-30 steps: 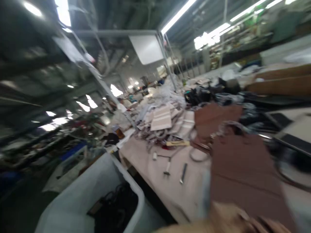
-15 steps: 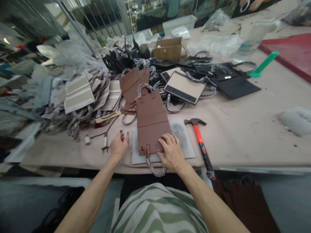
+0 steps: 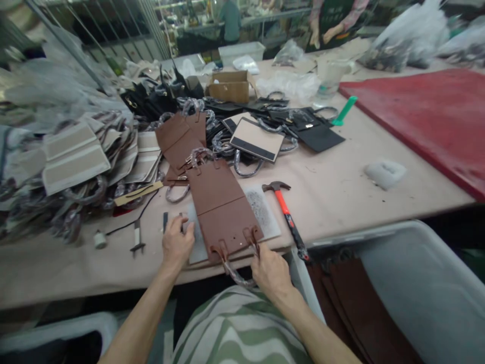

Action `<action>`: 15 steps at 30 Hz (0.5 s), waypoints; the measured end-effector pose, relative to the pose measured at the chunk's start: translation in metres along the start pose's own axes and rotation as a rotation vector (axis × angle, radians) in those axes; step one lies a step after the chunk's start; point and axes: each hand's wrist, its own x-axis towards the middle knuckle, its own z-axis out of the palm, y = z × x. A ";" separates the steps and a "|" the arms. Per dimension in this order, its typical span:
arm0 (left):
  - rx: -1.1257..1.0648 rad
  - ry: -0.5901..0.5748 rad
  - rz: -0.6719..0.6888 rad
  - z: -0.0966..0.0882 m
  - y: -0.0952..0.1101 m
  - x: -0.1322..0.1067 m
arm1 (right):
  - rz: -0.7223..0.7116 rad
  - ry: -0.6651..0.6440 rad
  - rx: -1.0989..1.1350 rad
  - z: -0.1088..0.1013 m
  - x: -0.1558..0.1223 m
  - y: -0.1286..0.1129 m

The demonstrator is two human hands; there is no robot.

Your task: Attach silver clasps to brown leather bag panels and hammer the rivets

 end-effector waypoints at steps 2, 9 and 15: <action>-0.054 -0.030 -0.033 0.000 0.008 0.003 | -0.019 -0.013 0.132 -0.004 -0.011 0.013; -0.618 -0.319 -0.534 0.003 0.030 0.026 | 0.045 -0.155 0.960 -0.041 -0.062 0.045; -1.036 -0.461 -0.888 -0.003 0.037 0.050 | -0.038 -0.057 0.816 -0.059 -0.120 0.082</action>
